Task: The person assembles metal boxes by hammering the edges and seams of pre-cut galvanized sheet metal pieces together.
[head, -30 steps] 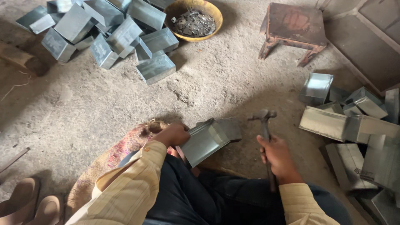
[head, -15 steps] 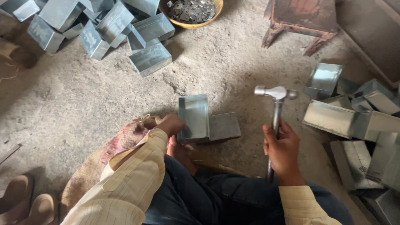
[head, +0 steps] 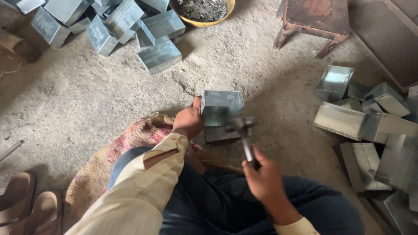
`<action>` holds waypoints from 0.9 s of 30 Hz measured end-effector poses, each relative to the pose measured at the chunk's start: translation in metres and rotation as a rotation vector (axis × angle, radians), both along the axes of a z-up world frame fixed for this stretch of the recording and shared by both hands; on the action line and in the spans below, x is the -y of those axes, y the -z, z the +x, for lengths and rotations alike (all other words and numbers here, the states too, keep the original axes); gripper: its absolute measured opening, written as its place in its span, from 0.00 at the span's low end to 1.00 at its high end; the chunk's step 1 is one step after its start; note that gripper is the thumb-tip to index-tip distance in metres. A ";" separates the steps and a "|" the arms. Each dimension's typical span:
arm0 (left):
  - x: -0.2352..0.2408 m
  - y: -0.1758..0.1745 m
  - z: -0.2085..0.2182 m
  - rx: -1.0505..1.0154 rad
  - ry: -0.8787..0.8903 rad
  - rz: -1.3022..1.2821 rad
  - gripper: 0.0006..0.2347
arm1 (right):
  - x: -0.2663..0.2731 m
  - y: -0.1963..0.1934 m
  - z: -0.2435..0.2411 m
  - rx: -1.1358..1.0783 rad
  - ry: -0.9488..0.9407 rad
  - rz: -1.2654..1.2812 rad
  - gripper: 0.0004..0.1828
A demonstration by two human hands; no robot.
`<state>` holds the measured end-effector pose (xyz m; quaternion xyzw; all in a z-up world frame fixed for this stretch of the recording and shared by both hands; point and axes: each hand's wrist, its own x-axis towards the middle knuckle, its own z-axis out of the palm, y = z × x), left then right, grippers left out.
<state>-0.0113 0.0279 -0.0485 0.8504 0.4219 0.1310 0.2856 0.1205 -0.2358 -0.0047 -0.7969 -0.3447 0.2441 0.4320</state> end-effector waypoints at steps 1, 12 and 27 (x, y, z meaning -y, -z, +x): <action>0.003 0.002 0.000 0.019 -0.010 0.043 0.12 | 0.002 0.005 -0.007 0.001 -0.045 -0.065 0.27; 0.006 0.001 -0.010 -0.003 -0.062 0.004 0.16 | -0.019 0.020 -0.038 0.587 -0.298 0.343 0.31; 0.002 0.018 -0.002 -0.017 -0.008 0.055 0.19 | -0.044 0.037 -0.024 0.462 -0.108 -0.150 0.25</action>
